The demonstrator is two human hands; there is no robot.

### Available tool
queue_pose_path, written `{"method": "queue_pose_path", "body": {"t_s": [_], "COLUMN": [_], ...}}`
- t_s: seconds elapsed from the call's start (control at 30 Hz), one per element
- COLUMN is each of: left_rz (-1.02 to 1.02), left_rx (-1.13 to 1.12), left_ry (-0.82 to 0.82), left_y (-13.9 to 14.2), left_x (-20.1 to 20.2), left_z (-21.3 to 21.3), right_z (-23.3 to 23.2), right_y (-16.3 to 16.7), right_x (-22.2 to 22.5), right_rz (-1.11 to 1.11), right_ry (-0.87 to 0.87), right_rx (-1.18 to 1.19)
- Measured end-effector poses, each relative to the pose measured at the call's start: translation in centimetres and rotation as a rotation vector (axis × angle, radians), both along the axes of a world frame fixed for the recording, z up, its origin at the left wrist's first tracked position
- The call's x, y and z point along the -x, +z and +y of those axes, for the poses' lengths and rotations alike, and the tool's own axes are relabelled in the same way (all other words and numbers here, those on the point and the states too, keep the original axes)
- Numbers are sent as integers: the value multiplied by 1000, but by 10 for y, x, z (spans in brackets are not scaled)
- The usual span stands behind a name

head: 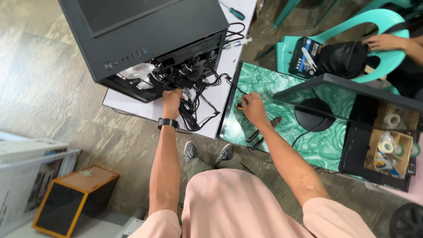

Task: The person picks up a bundle of black cables and zip ties, then routes and arranges the cables inside an open desktop computer case on a work table, threading them through the case and adjusting the bundle while working around the components.

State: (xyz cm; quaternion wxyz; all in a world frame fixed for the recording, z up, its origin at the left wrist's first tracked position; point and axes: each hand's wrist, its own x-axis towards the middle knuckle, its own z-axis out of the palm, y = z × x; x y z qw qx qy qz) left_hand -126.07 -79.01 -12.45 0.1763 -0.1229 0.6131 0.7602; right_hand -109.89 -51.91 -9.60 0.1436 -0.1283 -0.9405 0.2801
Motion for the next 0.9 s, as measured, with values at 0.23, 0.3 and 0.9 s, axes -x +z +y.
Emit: {"method": "queue_pose_path", "body": {"t_s": [0.23, 0.3, 0.9], "left_rz": [62, 48, 342], "left_rx": [285, 276, 479], "left_ry": [40, 74, 96], "left_y": [3, 7, 12], "left_x": [-1, -2, -8], "left_z": [-1, -1, -1], "right_z": [-19, -20, -25], "right_y": [0, 2, 27], "right_x": [42, 48, 44], "right_rz": [-358, -430, 8], "right_ry": [-28, -19, 149], "right_rx": [-305, -326, -175]}}
